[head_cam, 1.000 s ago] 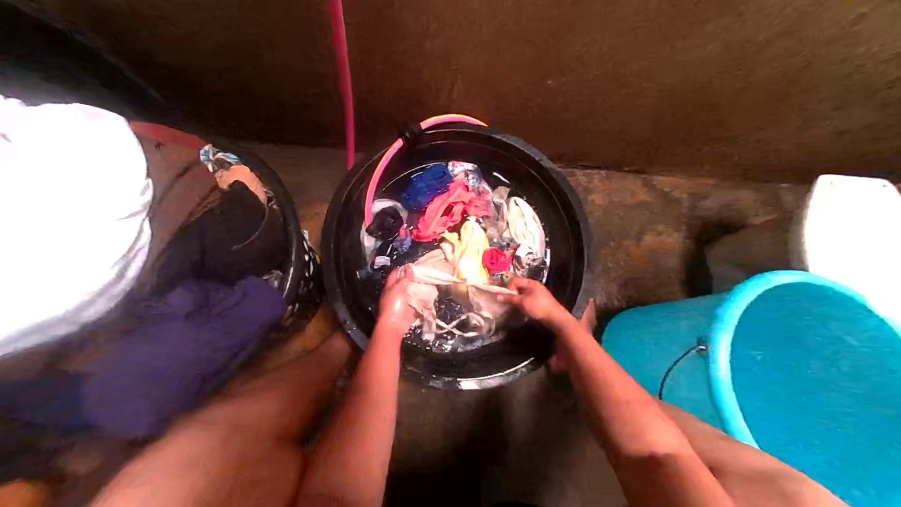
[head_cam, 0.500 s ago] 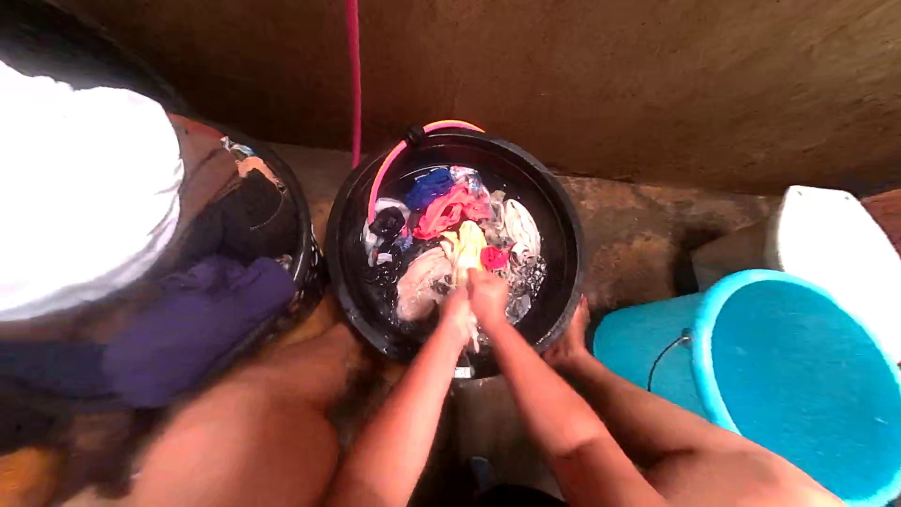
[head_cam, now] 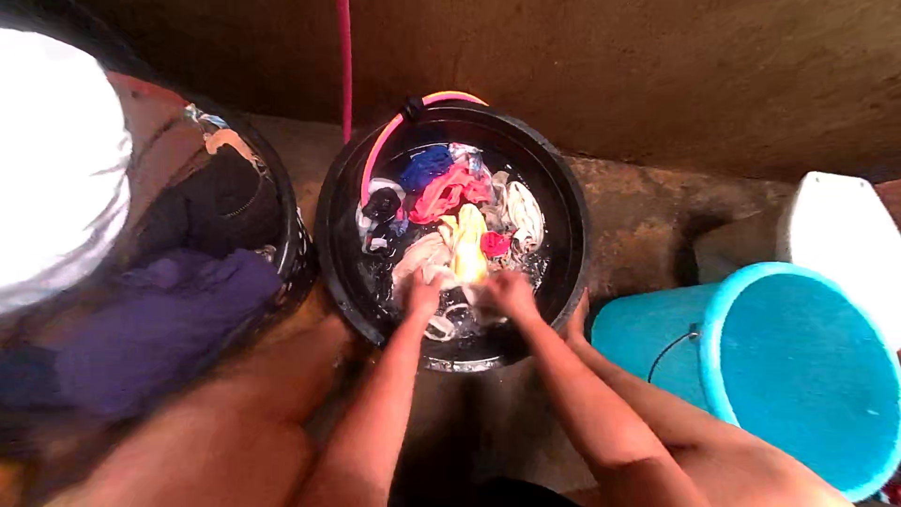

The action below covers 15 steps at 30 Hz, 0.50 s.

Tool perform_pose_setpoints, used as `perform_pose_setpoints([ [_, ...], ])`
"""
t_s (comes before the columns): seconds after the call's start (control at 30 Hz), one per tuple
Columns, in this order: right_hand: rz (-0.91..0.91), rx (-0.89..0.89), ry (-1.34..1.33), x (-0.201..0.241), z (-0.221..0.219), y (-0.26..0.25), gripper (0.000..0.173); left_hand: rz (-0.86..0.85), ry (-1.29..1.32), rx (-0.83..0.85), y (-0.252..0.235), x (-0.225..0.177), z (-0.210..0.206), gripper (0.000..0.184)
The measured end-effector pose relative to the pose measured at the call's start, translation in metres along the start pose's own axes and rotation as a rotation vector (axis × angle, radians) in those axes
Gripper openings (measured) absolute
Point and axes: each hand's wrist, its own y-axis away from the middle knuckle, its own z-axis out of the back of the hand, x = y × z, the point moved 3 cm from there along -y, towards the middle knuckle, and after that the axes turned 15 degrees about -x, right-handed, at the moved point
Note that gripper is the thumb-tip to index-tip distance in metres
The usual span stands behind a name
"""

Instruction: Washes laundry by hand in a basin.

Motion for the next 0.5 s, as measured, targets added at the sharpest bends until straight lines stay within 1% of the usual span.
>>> perform_pose_setpoints([
  [0.03, 0.034, 0.13, 0.001, 0.004, -0.017, 0.005, 0.057, -0.049, -0.134, 0.051, -0.006, 0.011, -0.006, 0.061],
  [0.07, 0.043, 0.214, 0.037, 0.005, -0.034, 0.009, 0.064, -0.089, -0.263, 0.112, -0.008, 0.019, -0.014, 0.059],
  [0.1, 0.039, 0.261, 0.088, 0.004, -0.051, 0.008, 0.068, -0.123, -0.371, 0.163, -0.008, 0.022, -0.022, 0.054],
  [0.17, 0.031, 0.331, 0.201, 0.0, -0.074, 0.0, 0.064, -0.162, -0.504, 0.239, -0.008, 0.021, -0.033, 0.049],
  [0.2, 0.034, 0.369, 0.259, 0.002, -0.078, -0.004, 0.058, -0.166, -0.535, 0.272, -0.007, 0.021, -0.036, 0.048],
  [0.27, 0.041, 0.446, 0.321, 0.006, -0.077, -0.011, 0.052, -0.145, -0.538, 0.323, -0.006, 0.022, -0.037, 0.046],
  [0.33, 0.014, 0.511, 0.323, 0.013, -0.065, -0.015, 0.049, -0.115, -0.449, 0.305, -0.009, 0.027, -0.033, 0.043],
  [0.4, -0.017, 0.538, 0.169, 0.018, -0.047, -0.016, 0.044, -0.034, -0.252, 0.233, -0.013, 0.034, -0.029, 0.043],
  [0.47, -0.036, 0.517, -0.072, 0.024, -0.01, -0.009, 0.039, 0.108, 0.075, 0.152, -0.015, 0.035, -0.023, 0.044],
  [0.5, -0.025, 0.473, -0.188, 0.028, 0.017, -0.002, 0.036, 0.184, 0.263, 0.133, -0.013, 0.031, -0.019, 0.046],
])
